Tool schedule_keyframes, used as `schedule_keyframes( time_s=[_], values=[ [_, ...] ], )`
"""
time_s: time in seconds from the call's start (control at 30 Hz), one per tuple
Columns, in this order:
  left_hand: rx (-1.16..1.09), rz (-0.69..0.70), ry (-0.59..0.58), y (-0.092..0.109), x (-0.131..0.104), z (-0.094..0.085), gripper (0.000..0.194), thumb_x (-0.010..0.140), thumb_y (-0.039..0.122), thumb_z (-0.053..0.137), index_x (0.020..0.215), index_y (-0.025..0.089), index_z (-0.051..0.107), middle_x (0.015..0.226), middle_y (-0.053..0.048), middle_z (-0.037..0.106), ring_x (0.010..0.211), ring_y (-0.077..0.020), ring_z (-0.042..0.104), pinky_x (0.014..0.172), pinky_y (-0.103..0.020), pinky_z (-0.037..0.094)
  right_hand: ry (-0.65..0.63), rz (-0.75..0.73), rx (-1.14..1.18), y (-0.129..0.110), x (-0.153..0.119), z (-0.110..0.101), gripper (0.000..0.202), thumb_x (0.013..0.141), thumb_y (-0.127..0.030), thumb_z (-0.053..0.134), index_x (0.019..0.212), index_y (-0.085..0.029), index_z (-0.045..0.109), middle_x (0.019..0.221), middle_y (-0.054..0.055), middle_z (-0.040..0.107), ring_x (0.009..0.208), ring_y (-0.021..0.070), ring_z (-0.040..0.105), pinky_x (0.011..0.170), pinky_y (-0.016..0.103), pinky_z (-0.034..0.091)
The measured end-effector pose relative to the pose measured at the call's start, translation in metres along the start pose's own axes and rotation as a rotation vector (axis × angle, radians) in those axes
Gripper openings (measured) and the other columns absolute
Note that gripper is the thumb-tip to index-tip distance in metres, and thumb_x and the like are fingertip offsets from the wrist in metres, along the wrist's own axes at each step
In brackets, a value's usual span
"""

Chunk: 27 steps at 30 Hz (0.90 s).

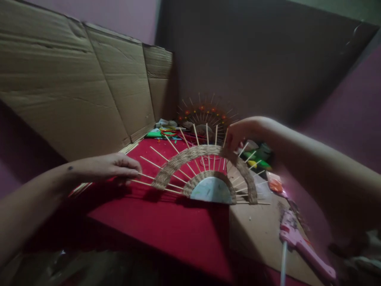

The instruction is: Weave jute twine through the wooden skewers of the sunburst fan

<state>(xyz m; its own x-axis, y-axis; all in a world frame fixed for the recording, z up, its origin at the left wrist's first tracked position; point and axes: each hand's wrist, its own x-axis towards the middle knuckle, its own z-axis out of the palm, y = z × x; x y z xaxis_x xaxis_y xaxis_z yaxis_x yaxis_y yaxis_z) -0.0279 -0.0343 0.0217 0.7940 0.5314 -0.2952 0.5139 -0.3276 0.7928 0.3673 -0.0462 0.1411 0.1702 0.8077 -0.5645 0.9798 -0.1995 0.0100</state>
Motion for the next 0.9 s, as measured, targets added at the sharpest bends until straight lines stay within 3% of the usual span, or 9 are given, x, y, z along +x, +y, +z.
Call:
schedule_keyframes(
  time_s=[0.1, 0.3, 0.57, 0.63, 0.73, 0.8, 0.9],
  values=[
    [-0.066, -0.064, -0.045, -0.014, 0.008, 0.0, 0.026, 0.086, 0.042, 0.05, 0.076, 0.02, 0.061, 0.064, 0.001, 0.06, 0.054, -0.0113, 0.049, 0.055, -0.021, 0.038, 0.059, -0.137, -0.002, 0.004, 0.019, 0.014, 0.011, 0.06, -0.003, 0.073, 0.063, -0.014, 0.074, 0.05, 0.0, 0.065, 0.044, 0.0078, 0.053, 0.052, 0.023, 0.042],
    [0.036, -0.078, -0.071, -0.037, 0.012, -0.01, 0.033, 0.085, 0.045, 0.051, 0.068, 0.019, 0.057, 0.063, 0.002, 0.052, 0.057, -0.0109, 0.042, 0.055, -0.019, 0.035, -0.058, -0.316, 0.031, 0.011, 0.029, 0.053, 0.012, 0.064, -0.009, 0.068, 0.064, -0.02, 0.075, 0.052, -0.004, 0.065, 0.049, 0.0085, 0.053, 0.052, 0.021, 0.04],
    [0.358, -0.088, -0.011, -0.035, 0.005, -0.02, 0.033, 0.083, 0.043, 0.043, 0.071, 0.019, 0.063, 0.077, 0.0, 0.063, 0.075, -0.0146, 0.054, 0.073, -0.018, 0.04, -0.011, -0.4, 0.047, 0.009, 0.038, 0.086, 0.01, 0.065, -0.023, 0.073, 0.073, -0.02, 0.078, 0.065, -0.003, 0.071, 0.059, 0.0099, 0.057, 0.056, 0.019, 0.04],
    [0.376, -0.108, -0.005, -0.033, 0.003, -0.019, 0.035, 0.084, 0.04, 0.038, 0.075, 0.018, 0.064, 0.08, -0.001, 0.064, 0.078, -0.0138, 0.054, 0.075, -0.017, 0.039, 0.062, -0.376, 0.041, 0.012, 0.044, 0.086, 0.014, 0.068, -0.026, 0.071, 0.077, -0.017, 0.078, 0.069, -0.001, 0.071, 0.064, 0.0119, 0.06, 0.058, 0.02, 0.041],
    [0.354, -0.143, 0.01, -0.034, 0.0, -0.019, 0.037, 0.083, 0.041, 0.037, 0.074, 0.017, 0.063, 0.08, 0.0, 0.065, 0.078, -0.0131, 0.052, 0.076, -0.017, 0.037, 0.275, -0.303, 0.038, 0.014, 0.058, 0.083, 0.021, 0.075, -0.024, 0.063, 0.086, -0.013, 0.077, 0.076, 0.004, 0.072, 0.073, 0.0154, 0.062, 0.063, 0.021, 0.042],
    [0.333, -0.157, 0.028, -0.036, 0.0, -0.019, 0.037, 0.08, 0.044, 0.04, 0.073, 0.018, 0.065, 0.08, 0.0, 0.066, 0.079, -0.0135, 0.052, 0.077, -0.017, 0.037, 0.407, -0.255, 0.049, 0.008, 0.07, 0.082, 0.026, 0.079, -0.021, 0.057, 0.095, -0.012, 0.075, 0.085, 0.006, 0.072, 0.08, 0.0164, 0.063, 0.066, 0.021, 0.042],
    [0.308, -0.167, 0.061, -0.036, -0.001, -0.018, 0.036, 0.079, 0.045, 0.042, 0.074, 0.019, 0.066, 0.08, 0.001, 0.067, 0.079, -0.0137, 0.052, 0.077, -0.018, 0.037, 0.491, -0.229, 0.07, -0.009, 0.086, 0.086, 0.025, 0.079, -0.021, 0.058, 0.098, -0.015, 0.073, 0.091, 0.005, 0.073, 0.084, 0.0164, 0.064, 0.068, 0.02, 0.042]
  ],
)
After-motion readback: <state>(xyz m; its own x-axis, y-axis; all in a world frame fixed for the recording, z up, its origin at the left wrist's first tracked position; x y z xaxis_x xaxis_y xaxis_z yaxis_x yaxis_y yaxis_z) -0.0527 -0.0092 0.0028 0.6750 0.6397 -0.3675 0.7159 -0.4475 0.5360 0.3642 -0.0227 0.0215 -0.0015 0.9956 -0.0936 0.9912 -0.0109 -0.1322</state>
